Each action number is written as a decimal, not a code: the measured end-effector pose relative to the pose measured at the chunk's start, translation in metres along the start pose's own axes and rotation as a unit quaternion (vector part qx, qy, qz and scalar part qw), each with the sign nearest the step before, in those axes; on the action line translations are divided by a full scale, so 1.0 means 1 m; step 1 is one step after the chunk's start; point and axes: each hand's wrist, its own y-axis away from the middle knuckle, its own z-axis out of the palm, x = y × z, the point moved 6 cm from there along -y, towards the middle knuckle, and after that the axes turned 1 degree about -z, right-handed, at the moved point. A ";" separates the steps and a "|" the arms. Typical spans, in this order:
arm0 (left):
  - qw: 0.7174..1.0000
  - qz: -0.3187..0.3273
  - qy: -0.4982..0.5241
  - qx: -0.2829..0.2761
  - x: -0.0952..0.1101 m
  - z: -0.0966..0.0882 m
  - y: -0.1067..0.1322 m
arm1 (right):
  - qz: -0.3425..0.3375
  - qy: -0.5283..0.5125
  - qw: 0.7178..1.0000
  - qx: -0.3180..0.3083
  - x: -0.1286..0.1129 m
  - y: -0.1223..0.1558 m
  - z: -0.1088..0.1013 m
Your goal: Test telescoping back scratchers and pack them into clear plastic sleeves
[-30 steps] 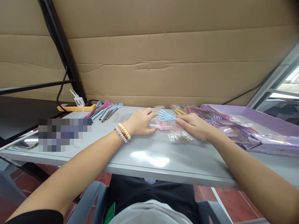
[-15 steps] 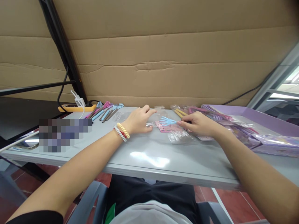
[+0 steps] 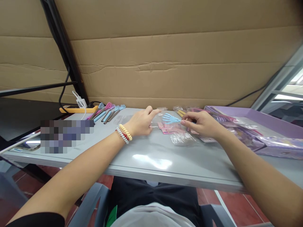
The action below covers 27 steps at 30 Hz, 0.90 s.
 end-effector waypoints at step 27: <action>0.996 0.040 -0.029 0.076 0.005 -0.012 -0.003 | 0.074 0.065 0.993 -0.068 0.004 0.001 0.007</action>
